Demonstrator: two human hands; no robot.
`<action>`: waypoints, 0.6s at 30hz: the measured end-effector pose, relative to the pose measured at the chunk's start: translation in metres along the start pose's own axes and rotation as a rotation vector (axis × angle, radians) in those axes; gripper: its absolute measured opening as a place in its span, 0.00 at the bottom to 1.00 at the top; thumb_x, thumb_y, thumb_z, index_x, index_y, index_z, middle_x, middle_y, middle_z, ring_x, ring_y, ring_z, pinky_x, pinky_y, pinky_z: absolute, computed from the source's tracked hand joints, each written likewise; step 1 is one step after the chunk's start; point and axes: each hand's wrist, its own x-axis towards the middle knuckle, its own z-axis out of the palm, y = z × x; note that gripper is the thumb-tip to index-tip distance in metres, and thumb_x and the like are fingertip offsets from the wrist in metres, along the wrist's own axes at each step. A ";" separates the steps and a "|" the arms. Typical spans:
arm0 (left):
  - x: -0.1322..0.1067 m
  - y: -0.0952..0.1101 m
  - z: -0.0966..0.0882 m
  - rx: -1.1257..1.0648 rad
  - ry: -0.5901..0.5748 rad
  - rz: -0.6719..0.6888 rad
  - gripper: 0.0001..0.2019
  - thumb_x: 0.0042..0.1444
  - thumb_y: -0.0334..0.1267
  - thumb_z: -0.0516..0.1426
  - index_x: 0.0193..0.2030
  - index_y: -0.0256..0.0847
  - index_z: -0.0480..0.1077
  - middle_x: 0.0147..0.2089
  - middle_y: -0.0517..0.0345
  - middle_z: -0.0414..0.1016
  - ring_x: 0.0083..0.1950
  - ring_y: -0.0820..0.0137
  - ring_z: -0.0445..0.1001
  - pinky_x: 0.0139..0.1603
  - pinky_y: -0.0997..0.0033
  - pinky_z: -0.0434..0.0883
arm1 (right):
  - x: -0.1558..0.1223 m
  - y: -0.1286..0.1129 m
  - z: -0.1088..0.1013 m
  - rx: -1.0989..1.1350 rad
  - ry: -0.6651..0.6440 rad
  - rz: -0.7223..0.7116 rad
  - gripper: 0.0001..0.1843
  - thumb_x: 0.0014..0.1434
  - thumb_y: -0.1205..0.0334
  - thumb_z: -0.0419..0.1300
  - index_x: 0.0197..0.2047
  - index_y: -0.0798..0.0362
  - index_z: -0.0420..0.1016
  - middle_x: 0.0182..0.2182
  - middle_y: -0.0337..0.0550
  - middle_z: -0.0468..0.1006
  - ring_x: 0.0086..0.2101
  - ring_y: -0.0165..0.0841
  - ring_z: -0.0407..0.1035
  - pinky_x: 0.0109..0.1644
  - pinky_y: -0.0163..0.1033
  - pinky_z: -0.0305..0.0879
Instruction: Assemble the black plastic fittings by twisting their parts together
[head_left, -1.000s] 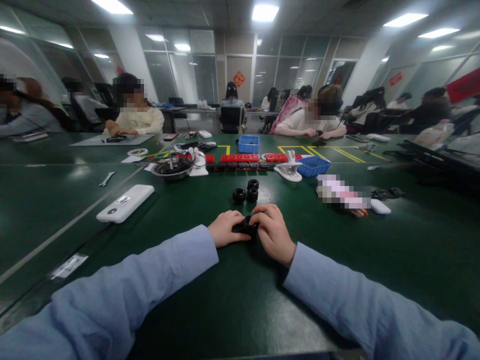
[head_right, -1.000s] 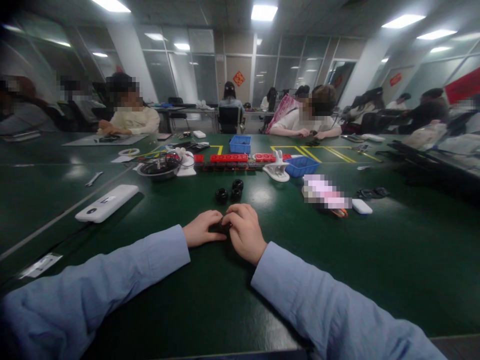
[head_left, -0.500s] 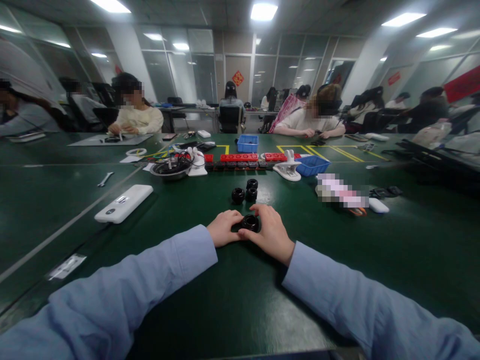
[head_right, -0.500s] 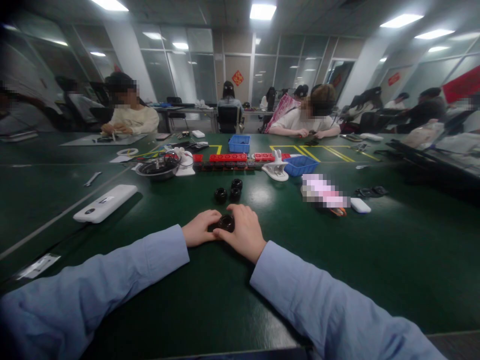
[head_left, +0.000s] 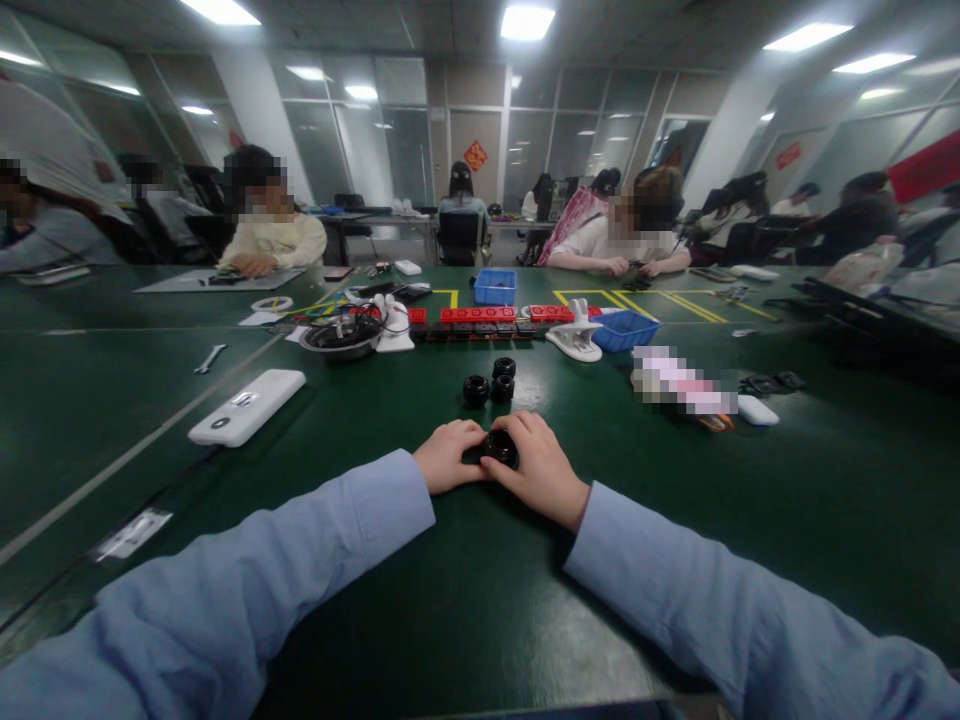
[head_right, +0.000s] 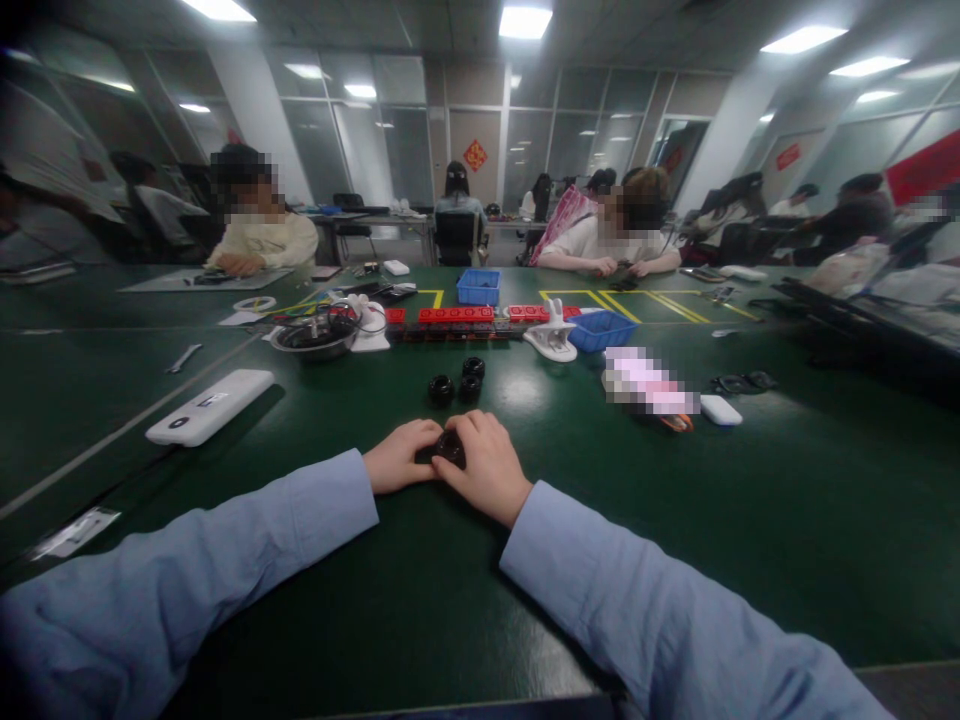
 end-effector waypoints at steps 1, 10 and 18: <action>0.000 0.000 0.000 -0.002 0.001 -0.001 0.15 0.51 0.44 0.59 0.43 0.38 0.70 0.45 0.52 0.69 0.46 0.61 0.66 0.50 0.60 0.64 | 0.000 0.000 0.000 0.001 -0.001 -0.005 0.16 0.52 0.60 0.62 0.43 0.56 0.67 0.40 0.46 0.68 0.42 0.38 0.60 0.47 0.43 0.60; 0.000 0.001 -0.001 0.013 0.004 0.007 0.13 0.50 0.42 0.59 0.41 0.37 0.70 0.44 0.52 0.69 0.46 0.62 0.66 0.50 0.60 0.64 | 0.000 -0.002 -0.004 0.028 0.004 -0.032 0.16 0.50 0.63 0.61 0.44 0.55 0.69 0.40 0.46 0.67 0.43 0.38 0.60 0.48 0.45 0.60; 0.001 -0.002 0.002 0.041 0.013 0.006 0.15 0.51 0.45 0.59 0.41 0.37 0.69 0.42 0.52 0.69 0.44 0.62 0.66 0.47 0.60 0.65 | -0.002 -0.004 -0.006 0.012 -0.005 -0.086 0.17 0.50 0.66 0.58 0.45 0.56 0.70 0.43 0.49 0.66 0.44 0.39 0.59 0.49 0.46 0.60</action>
